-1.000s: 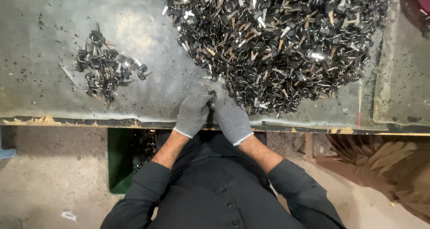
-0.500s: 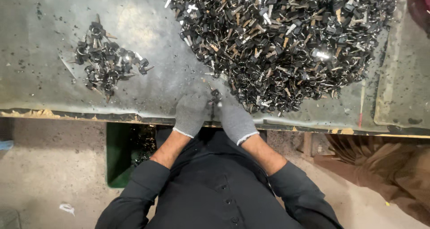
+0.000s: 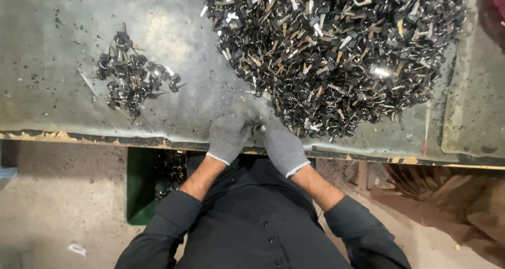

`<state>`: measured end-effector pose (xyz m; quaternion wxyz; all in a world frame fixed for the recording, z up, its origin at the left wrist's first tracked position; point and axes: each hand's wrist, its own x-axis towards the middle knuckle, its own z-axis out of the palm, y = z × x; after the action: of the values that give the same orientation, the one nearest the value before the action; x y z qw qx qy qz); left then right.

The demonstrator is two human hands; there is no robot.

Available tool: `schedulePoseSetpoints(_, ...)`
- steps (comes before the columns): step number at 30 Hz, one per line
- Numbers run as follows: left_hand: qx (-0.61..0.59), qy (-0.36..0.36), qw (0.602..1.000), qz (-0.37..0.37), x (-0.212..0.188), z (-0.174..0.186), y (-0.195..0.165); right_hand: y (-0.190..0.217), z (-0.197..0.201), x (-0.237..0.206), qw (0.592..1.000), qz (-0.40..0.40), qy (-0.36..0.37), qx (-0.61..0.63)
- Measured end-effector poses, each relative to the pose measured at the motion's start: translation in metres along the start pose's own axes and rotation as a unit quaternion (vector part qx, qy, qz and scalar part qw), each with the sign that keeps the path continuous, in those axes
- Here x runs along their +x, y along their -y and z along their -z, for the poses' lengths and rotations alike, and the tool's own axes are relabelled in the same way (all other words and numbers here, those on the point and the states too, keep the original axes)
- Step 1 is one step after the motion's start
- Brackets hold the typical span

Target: The person, wearing gray gloves, sits at a workbench and repeatedly picks small metal components one at a time from a large pile and places selected ones onto a growing pile on the left side of the table. The sorting continues throughout the clip.

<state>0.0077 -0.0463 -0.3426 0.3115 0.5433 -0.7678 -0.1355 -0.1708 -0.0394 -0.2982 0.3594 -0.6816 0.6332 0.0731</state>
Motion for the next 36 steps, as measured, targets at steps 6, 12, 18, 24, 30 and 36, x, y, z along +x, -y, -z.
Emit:
schedulePoseSetpoints(6,-0.004,0.005,1.000,-0.002,-0.002,-0.005,-0.003,-0.005,-0.028,0.015,0.956,0.166,-0.232,-0.065)
schedulePoseSetpoints(12,-0.018,0.014,1.000,-0.004,-0.003,-0.002,-0.005,-0.019,-0.005,0.025,0.992,0.029,0.058,0.109)
schedulePoseSetpoints(18,-0.001,0.030,1.000,0.007,-0.002,-0.003,-0.002,-0.001,-0.012,0.012,0.990,0.054,-0.127,-0.026)
schedulePoseSetpoints(24,-0.013,0.053,0.998,-0.020,0.002,0.009,0.001,-0.010,-0.002,0.016,0.998,0.065,-0.027,0.002)
schedulePoseSetpoints(30,0.126,-0.102,0.983,0.085,0.028,0.023,-0.003,0.008,0.002,-0.002,0.988,0.073,-0.127,0.040)
schedulePoseSetpoints(36,0.127,0.013,0.991,0.038,0.068,0.005,-0.021,0.007,0.004,-0.005,0.982,0.113,-0.142,0.054)
